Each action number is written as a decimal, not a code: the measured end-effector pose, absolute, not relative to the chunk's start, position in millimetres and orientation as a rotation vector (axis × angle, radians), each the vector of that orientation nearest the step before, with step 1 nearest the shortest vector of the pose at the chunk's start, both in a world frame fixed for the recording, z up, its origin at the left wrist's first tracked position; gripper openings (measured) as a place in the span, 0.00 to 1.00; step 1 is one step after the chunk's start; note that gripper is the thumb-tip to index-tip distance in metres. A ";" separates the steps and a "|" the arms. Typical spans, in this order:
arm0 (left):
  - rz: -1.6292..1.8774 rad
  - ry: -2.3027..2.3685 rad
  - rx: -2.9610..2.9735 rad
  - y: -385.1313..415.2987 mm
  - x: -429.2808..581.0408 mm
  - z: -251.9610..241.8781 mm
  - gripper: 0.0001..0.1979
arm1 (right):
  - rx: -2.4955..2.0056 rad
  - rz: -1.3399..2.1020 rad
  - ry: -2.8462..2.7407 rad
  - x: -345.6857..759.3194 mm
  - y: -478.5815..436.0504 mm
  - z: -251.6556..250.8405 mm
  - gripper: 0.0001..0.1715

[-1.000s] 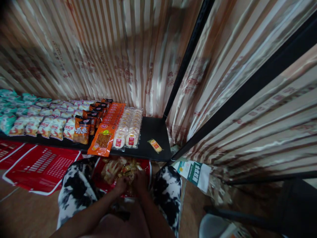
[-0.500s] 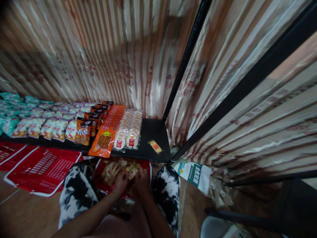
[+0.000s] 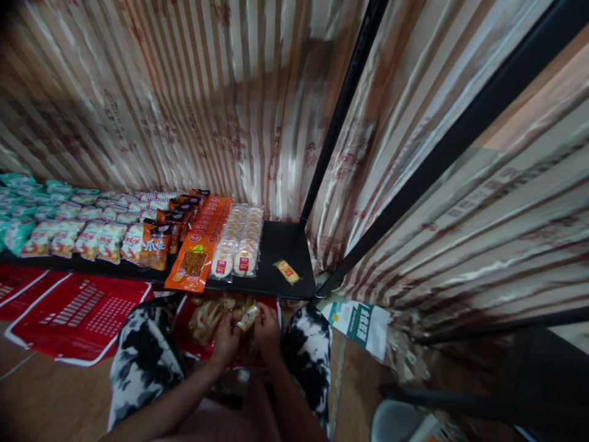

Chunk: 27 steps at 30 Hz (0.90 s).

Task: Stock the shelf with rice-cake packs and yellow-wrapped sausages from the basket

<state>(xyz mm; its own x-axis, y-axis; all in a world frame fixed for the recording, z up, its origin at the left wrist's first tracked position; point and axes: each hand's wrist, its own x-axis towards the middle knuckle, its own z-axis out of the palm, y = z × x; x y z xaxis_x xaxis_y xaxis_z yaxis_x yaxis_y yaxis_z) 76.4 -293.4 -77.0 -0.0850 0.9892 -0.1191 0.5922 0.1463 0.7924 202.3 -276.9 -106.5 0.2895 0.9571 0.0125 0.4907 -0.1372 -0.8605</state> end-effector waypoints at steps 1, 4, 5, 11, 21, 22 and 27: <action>0.764 1.758 1.526 -293.7 76.6 -75.2 0.11 | -1.753 0.727 -1.313 202.5 -277.0 -105.0 0.22; 0.778 1.763 1.535 -294.8 77.1 -69.4 0.12 | -1.753 0.718 -1.322 202.7 -277.2 -99.6 0.21; 0.782 1.764 1.540 -295.1 77.3 -67.4 0.12 | -1.759 0.724 -1.324 202.8 -277.2 -97.9 0.21; 0.818 1.742 1.527 -297.4 77.7 -55.4 0.11 | -1.766 0.819 -1.292 206.0 -277.3 -92.0 0.21; 0.914 1.661 1.549 -299.6 72.0 -43.9 0.09 | -1.713 0.863 -1.186 203.6 -283.3 -81.1 0.19; 0.930 1.653 1.565 -300.7 70.7 -43.3 0.10 | -1.692 0.876 -1.159 202.3 -283.3 -79.9 0.19; 0.939 1.630 1.664 -309.0 65.2 -38.4 0.14 | -1.630 0.891 -1.090 197.0 -282.3 -71.0 0.16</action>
<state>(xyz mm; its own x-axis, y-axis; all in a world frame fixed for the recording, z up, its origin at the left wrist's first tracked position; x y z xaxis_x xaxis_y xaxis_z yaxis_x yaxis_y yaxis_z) 65.2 -309.0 -38.4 -0.0141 0.9978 0.0651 0.5569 -0.0462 0.8293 197.0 -282.3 -71.0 0.3372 0.9393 -0.0632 0.2483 -0.1534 -0.9564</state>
